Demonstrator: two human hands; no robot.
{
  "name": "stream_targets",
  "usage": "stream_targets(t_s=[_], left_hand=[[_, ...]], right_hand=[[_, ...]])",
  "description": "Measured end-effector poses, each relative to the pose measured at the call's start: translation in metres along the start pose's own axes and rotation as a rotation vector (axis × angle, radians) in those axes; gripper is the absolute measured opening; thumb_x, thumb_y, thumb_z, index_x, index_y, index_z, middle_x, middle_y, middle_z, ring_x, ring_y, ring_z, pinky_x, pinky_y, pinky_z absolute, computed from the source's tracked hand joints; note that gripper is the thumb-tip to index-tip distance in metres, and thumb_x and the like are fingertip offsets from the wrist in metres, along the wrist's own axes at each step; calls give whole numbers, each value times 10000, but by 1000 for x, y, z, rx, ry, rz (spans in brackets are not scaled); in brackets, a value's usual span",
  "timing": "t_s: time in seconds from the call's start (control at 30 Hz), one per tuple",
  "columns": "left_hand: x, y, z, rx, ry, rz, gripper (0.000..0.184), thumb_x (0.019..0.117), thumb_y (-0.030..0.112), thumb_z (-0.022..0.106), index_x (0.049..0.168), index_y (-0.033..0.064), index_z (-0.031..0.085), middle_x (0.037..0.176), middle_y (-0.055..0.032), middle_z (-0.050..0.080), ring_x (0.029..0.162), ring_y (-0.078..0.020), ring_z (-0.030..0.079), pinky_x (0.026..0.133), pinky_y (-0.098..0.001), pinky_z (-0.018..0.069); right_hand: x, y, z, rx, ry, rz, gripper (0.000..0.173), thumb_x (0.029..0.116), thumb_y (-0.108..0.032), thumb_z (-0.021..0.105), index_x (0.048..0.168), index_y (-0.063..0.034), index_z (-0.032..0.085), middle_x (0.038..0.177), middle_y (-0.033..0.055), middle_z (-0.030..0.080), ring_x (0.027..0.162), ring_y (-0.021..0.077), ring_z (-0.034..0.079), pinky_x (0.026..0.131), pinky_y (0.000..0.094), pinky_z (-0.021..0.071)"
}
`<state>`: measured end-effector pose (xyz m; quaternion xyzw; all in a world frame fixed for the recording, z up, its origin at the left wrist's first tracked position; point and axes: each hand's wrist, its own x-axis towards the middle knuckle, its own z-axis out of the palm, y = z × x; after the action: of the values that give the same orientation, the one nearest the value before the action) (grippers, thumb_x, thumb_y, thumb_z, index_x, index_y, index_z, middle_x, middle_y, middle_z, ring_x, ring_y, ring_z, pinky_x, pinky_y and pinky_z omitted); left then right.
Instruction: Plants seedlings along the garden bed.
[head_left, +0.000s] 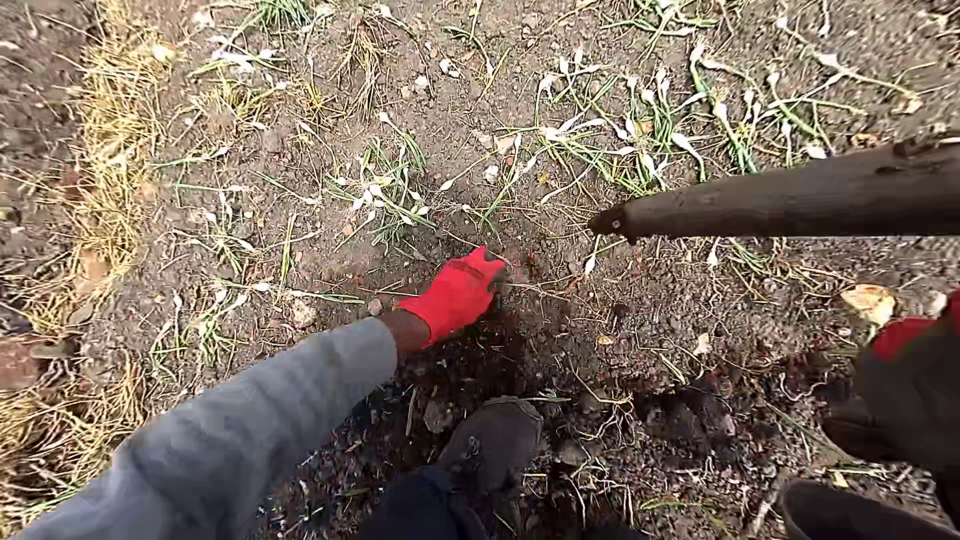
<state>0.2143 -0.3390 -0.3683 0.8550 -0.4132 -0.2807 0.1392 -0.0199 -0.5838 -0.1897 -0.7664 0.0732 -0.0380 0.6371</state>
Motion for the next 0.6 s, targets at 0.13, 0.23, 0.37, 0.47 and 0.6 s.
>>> stream_targets(t_s=[0.13, 0.23, 0.37, 0.47, 0.6], left_hand=[[-38, 1, -41, -263, 271, -200, 198, 1011, 156, 644, 1150, 41, 724, 1120, -157, 722, 1073, -288, 693, 983, -524, 542], [-43, 12, 9, -296, 252, -282, 127, 984, 207, 676, 1015, 98, 733, 957, -91, 739, 925, -238, 715, 865, -509, 576], [-40, 20, 120, -226, -310, -400, 319, 1019, 338, 609, 1261, 146, 685, 1216, -143, 713, 1191, -341, 660, 1020, -602, 509], [-44, 28, 89, -134, -362, -382, 378, 1006, 395, 637, 1302, 162, 661, 1188, -134, 719, 1155, -343, 673, 978, -606, 529], [-2, 4, -5, 127, -38, -313, 351, 1031, 291, 607, 1335, 125, 664, 1210, -177, 715, 1144, -390, 682, 951, -641, 527]], right_hand=[[55, 108, 169, -539, 271, 528, 320, 944, -329, 692, 1169, -112, 624, 862, 124, 662, 747, 313, 670, 620, 566, 538], [38, 169, 195, -440, 85, 672, 431, 971, -341, 665, 1287, -50, 626, 1048, 211, 696, 974, 389, 685, 835, 636, 536], [-9, 91, 138, -337, 367, 593, 383, 853, -279, 665, 1137, -22, 685, 904, 60, 696, 816, 119, 669, 756, 374, 558], [-47, 71, 109, -466, 326, 521, 441, 849, -278, 685, 1210, -26, 681, 961, 52, 747, 862, 106, 719, 782, 366, 603], [-54, 113, 111, -520, 269, 607, 479, 838, -278, 680, 1241, -20, 669, 959, 138, 743, 880, 283, 728, 786, 553, 568]])
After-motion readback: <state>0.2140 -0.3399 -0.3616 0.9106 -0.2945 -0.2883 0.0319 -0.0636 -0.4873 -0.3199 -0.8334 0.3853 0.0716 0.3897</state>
